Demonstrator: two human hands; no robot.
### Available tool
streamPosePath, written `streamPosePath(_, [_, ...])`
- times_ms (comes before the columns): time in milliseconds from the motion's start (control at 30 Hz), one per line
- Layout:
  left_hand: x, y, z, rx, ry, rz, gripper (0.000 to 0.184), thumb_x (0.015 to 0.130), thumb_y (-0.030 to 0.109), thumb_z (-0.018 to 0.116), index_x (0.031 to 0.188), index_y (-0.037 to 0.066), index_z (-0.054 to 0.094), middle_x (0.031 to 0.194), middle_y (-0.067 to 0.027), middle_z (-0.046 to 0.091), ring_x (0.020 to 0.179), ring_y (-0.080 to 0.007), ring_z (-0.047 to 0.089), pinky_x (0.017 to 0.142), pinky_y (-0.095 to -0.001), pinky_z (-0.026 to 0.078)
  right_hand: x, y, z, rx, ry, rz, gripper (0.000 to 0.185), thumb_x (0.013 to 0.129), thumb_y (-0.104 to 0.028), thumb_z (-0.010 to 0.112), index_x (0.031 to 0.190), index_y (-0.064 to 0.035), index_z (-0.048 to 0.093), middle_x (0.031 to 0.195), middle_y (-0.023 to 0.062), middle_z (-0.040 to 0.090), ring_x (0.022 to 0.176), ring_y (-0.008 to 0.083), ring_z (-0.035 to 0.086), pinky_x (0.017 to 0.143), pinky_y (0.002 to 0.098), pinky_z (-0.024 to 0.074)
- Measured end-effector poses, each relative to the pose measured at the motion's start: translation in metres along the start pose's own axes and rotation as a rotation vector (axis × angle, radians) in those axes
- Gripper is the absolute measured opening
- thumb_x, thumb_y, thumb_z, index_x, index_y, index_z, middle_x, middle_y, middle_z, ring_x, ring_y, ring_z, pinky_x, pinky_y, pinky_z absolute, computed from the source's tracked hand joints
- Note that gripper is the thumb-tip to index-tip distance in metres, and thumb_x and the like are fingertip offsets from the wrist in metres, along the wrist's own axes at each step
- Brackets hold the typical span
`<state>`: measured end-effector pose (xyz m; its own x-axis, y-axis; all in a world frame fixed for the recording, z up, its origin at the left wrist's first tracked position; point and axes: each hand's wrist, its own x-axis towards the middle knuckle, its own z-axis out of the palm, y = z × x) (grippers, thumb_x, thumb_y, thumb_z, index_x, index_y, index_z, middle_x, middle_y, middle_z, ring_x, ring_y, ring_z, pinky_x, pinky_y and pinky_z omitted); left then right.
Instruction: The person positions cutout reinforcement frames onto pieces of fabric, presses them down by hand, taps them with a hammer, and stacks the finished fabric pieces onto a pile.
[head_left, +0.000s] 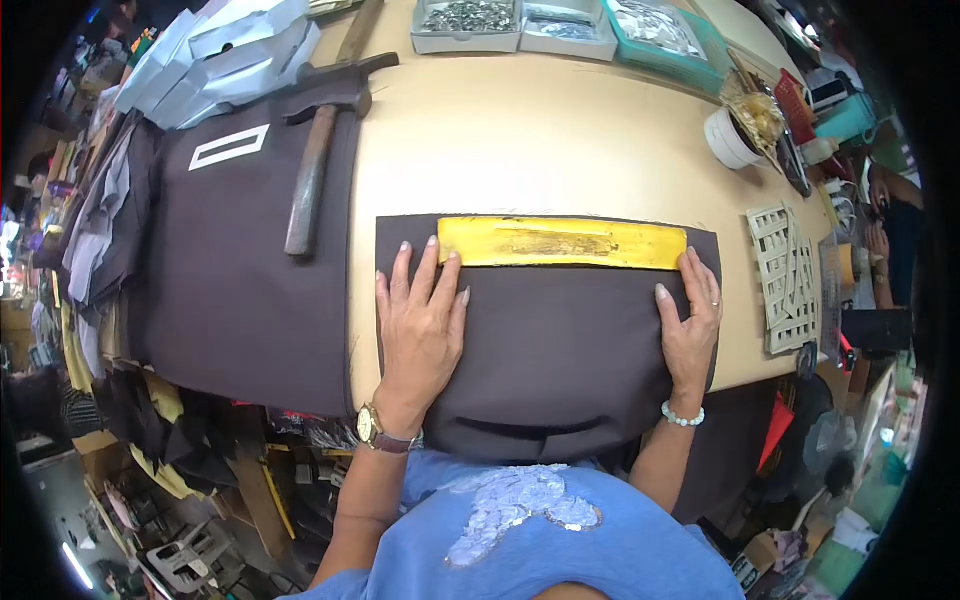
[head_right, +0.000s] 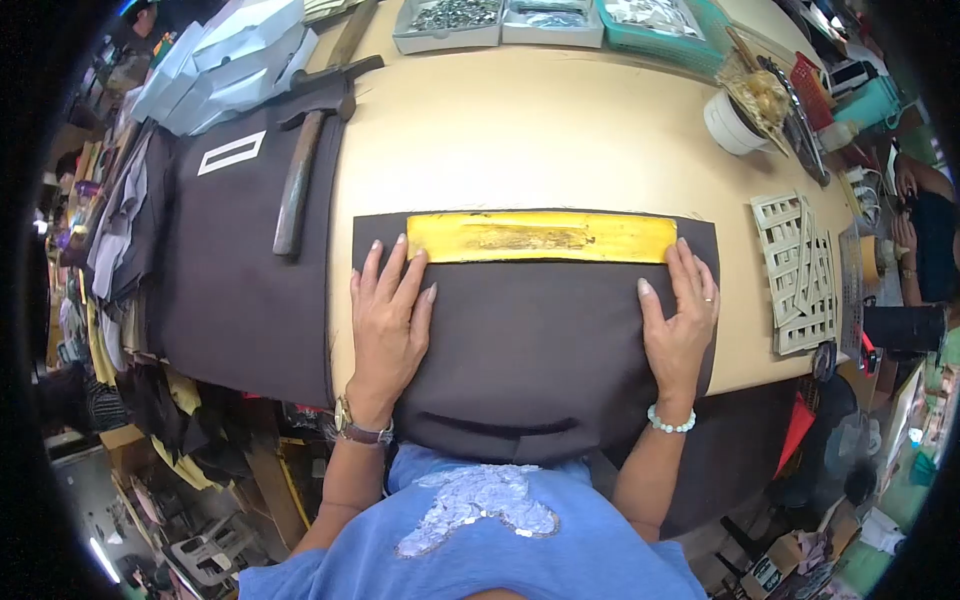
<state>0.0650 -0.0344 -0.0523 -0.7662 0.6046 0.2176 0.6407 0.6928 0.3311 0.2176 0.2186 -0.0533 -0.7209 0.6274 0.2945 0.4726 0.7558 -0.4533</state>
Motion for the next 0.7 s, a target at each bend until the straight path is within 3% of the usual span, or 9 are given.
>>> streamPosePath(500, [0.0005,-0.0005,0.0018,0.055,-0.045,0.024,0.042,0.091,0.015,0.052,0.132,0.007,0.048,0.141,-0.0149,0.04,0.133,-0.0368,0.031,0.107,-0.0528,0.023,-0.0011,0.0019,0.0002,-0.017,0.023,-0.031,0.045,0.079,-0.022,0.067,0.119,-0.0036,0.06,0.129,0.0129,0.054,0.12,0.0334,0.045,0.104,0.043,0.0308])
streamPosePath(700, [0.0002,0.0015,0.0013,0.054,-0.042,0.032,0.041,0.091,0.016,0.053,0.131,0.005,0.048,0.14,-0.0164,0.04,0.131,-0.0383,0.032,0.106,-0.056,0.023,-0.0022,-0.0007,-0.0002,-0.046,0.013,-0.003,0.048,0.078,-0.027,0.068,0.12,-0.0054,0.06,0.131,0.01,0.053,0.121,0.03,0.044,0.105,0.0423,0.0279])
